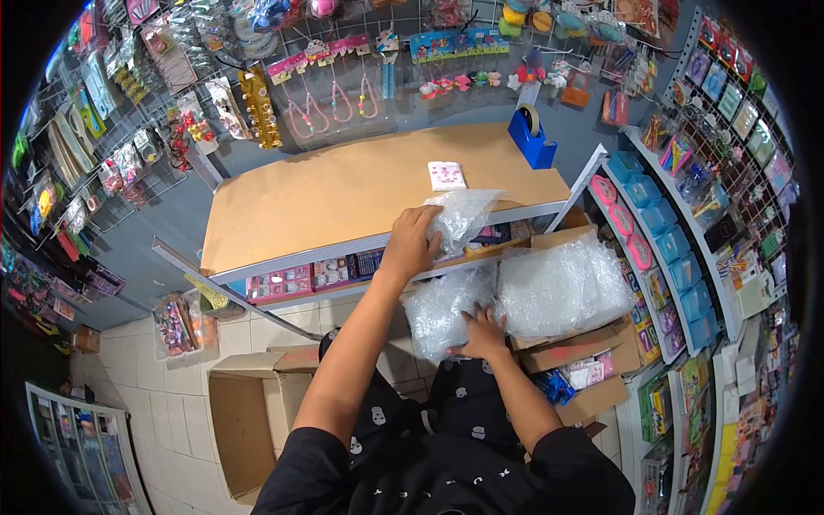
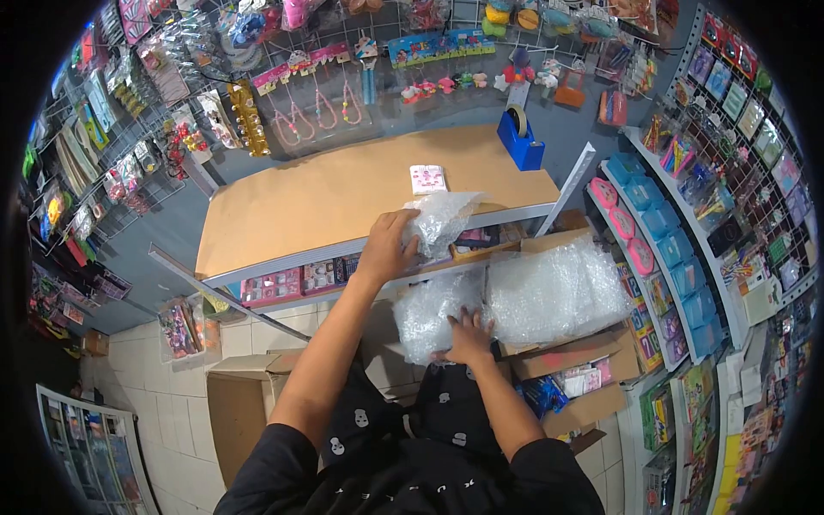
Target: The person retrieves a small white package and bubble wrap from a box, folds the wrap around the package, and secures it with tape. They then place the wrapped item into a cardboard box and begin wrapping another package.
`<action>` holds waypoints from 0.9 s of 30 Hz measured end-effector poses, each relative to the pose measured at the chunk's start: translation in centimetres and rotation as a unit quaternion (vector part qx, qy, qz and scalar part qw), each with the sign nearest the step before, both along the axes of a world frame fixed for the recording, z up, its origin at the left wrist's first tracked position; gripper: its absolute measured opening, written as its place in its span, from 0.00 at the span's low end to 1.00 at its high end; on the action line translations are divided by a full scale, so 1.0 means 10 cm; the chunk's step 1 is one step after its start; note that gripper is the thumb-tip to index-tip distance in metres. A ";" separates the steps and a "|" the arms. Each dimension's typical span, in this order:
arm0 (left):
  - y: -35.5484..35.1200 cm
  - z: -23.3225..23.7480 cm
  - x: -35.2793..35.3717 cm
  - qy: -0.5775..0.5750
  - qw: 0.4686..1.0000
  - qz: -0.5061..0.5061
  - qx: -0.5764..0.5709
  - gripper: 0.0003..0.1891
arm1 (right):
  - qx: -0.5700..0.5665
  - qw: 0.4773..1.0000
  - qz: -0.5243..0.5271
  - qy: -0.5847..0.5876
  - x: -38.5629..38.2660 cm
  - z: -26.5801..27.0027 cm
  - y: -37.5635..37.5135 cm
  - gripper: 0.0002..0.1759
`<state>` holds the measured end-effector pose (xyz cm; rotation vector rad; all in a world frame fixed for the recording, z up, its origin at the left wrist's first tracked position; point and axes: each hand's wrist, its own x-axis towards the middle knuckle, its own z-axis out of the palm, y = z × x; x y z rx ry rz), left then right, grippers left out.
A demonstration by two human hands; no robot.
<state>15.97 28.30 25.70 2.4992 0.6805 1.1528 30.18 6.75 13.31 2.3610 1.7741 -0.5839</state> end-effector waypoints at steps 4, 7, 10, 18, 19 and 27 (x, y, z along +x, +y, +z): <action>0.03 -0.04 -0.03 -0.029 0.999 -0.024 0.005 0.25 | 0.028 0.998 -0.033 0.034 0.05 -0.29 0.03 0.50; -0.02 -0.03 -0.14 -0.101 0.994 -0.027 -0.042 0.25 | 0.064 0.995 -0.056 0.050 0.08 -0.41 0.03 0.38; -0.27 -0.21 -0.35 -0.250 0.951 0.006 -0.180 0.23 | 0.170 0.979 -0.076 0.089 0.15 -0.60 -0.01 0.30; -1.15 -1.50 -1.12 -0.541 0.616 0.122 -0.559 0.21 | 0.393 0.863 -0.172 0.268 0.57 -0.90 -0.04 0.25; -1.23 -1.76 -1.20 -0.553 0.561 0.126 -0.603 0.21 | 0.345 0.840 -0.228 0.353 0.67 -0.87 -0.05 0.23; -1.32 -2.54 -1.38 -0.483 0.509 0.169 -0.692 0.15 | 0.363 0.466 -0.425 0.685 1.44 -0.41 -0.42 0.34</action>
